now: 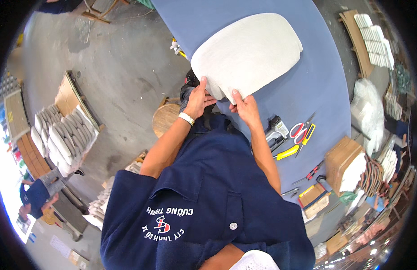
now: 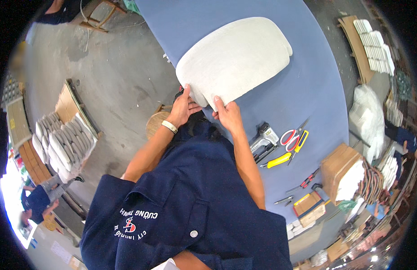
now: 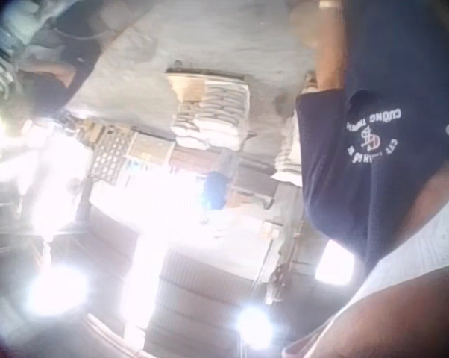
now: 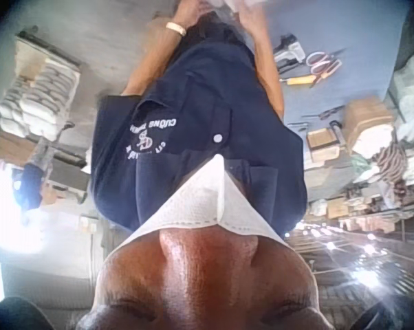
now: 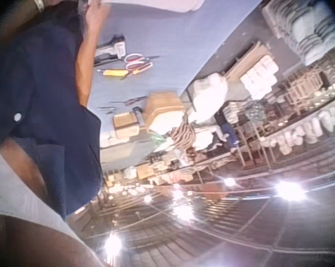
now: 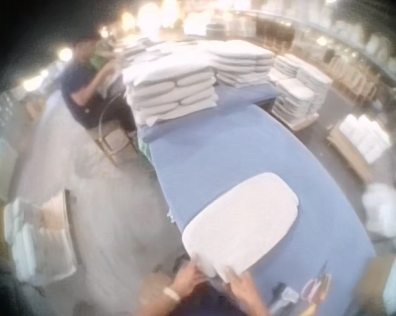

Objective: The person assembles a cushion by folding fabric over a foam insert, trimming excess material with scissors, and securing the edges with a staple gun. The finished cushion is placed on a stack of completed units.

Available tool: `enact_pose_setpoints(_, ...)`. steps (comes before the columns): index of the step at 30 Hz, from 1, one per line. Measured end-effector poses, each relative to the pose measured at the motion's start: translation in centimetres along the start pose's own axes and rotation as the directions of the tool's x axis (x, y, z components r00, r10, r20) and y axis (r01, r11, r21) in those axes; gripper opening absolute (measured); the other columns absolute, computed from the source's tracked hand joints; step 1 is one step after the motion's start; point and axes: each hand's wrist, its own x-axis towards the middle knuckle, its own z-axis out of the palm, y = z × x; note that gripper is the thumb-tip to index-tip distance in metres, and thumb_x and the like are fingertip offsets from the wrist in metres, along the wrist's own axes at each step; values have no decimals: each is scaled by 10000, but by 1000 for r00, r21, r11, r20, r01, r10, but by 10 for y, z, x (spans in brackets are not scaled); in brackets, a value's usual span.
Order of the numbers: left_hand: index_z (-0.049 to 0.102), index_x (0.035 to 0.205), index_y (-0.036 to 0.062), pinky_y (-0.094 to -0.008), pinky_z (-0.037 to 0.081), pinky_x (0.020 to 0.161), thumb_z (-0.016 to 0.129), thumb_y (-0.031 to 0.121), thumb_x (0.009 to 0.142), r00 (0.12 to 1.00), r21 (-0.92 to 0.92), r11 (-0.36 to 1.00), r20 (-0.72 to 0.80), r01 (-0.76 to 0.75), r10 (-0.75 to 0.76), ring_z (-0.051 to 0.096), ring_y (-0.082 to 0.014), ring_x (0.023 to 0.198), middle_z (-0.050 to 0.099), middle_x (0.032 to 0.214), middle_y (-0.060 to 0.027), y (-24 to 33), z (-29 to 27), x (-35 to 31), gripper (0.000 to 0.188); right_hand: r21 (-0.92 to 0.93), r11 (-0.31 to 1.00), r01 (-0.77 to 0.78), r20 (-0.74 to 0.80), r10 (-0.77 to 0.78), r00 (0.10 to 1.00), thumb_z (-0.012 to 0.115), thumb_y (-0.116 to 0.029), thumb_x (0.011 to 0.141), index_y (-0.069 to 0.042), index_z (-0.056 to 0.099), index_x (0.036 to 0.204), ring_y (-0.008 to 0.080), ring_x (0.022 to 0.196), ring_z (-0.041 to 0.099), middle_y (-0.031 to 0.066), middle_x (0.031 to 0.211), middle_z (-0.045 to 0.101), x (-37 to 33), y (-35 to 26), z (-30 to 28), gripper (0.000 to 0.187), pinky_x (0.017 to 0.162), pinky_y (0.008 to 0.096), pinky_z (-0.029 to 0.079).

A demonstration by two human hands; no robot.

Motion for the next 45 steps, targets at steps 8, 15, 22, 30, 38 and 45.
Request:
enact_pose_setpoints(8,532,1386,54,-368,490,650,350,731,1033,996,-187,982,89,5,12,684,-229,960,710,1202,-122,17,45,-19,785,-506,832,225,-155,-344,926,546,-504,1045,46,632,670,447,620,650,259,616,617,-44,-92,-36,671,603,509,488)
enact_pose_setpoints(15,644,1199,153,-274,382,479,397,687,1047,978,-400,893,116,206,-174,538,-167,573,677,893,-20,35,64,-56,608,-324,918,227,-143,-285,948,570,-450,1048,16,653,700,309,566,642,177,601,639,-37,-133,-35,587,578,433,480)
enact_pose_setpoints(22,644,1264,87,-304,568,607,341,667,1066,962,-283,947,264,152,-75,710,-184,726,733,877,-100,46,20,-44,684,-225,940,257,-130,-290,948,621,-456,1037,-8,635,679,135,548,602,74,586,645,-7,-155,-4,574,551,319,475)
enact_pose_setpoints(30,682,1250,22,-359,577,841,810,212,884,649,697,447,33,-560,760,722,-235,955,720,1117,-123,66,11,-108,432,-187,955,230,-107,-252,962,664,-453,1018,-18,613,644,120,545,615,70,580,645,1,-155,-3,576,544,317,486)
enact_pose_setpoints(38,652,1257,35,-403,574,889,843,240,819,465,754,161,209,-637,860,688,-324,1085,681,1261,-117,51,28,-91,519,-147,962,231,-100,-247,964,688,-446,1004,-12,608,637,108,537,587,61,571,616,-8,-146,-5,574,525,302,463)
enact_pose_setpoints(45,644,1270,33,-404,580,906,830,226,837,446,769,124,225,-627,866,685,-332,1135,672,1315,-127,51,36,-90,510,-132,955,266,-82,-278,957,693,-422,1006,-21,604,636,95,552,570,53,572,609,-13,-143,-6,552,518,294,445)
